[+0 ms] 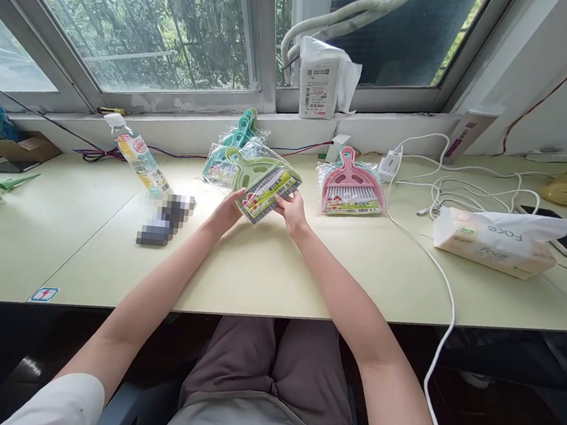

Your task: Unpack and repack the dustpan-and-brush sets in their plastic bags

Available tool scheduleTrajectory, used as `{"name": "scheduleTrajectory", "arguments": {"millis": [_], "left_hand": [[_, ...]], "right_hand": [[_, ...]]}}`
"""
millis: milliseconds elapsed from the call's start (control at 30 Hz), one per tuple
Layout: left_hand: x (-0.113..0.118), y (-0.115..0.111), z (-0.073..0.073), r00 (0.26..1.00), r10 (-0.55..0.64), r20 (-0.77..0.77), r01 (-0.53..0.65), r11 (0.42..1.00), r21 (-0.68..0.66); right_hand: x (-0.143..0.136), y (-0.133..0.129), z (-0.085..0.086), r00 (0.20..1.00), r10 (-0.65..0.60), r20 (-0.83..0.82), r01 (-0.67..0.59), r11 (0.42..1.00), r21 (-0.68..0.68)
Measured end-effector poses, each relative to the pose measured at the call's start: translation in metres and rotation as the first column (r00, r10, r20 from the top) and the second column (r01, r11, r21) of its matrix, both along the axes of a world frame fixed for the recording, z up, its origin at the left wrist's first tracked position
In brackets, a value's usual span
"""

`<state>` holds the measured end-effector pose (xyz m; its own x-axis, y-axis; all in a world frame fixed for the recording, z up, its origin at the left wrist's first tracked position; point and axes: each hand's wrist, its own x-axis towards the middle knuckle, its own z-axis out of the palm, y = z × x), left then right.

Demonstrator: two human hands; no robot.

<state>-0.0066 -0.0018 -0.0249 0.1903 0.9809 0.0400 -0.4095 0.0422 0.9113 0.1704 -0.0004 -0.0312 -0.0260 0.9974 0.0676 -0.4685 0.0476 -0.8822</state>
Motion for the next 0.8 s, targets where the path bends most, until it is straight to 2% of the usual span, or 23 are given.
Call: {"name": "scheduleTrajectory", "arguments": {"millis": [67,167,267,500,633,800], "left_hand": [[0.001,-0.001,0.001,1.0,0.003,0.017,-0.002,0.999,-0.042],[0.002,-0.006,0.003,0.996,-0.087,0.005,0.087,0.992,-0.089],[0.003,-0.008,0.003,0.987,-0.154,-0.048,0.15,0.986,-0.076],[0.001,-0.002,-0.006,0.987,-0.097,-0.129,0.092,0.995,-0.048],[0.0,0.0,-0.01,0.98,-0.133,-0.15,0.131,0.991,-0.028],[-0.002,0.002,-0.013,0.973,-0.176,-0.152,0.172,0.984,-0.035]], "right_hand": [[0.0,-0.001,0.0,1.0,0.0,0.001,0.0,1.0,0.002],[-0.001,0.0,-0.002,0.999,-0.036,0.005,0.036,0.999,0.014],[-0.002,0.0,-0.005,0.998,-0.064,-0.008,0.064,0.998,0.013],[-0.003,-0.001,-0.004,0.997,-0.075,0.0,0.075,0.994,-0.084],[0.0,0.0,0.0,0.99,-0.142,0.008,0.142,0.975,-0.172],[0.003,0.0,0.001,0.979,-0.203,0.003,0.2,0.959,-0.203]]}}
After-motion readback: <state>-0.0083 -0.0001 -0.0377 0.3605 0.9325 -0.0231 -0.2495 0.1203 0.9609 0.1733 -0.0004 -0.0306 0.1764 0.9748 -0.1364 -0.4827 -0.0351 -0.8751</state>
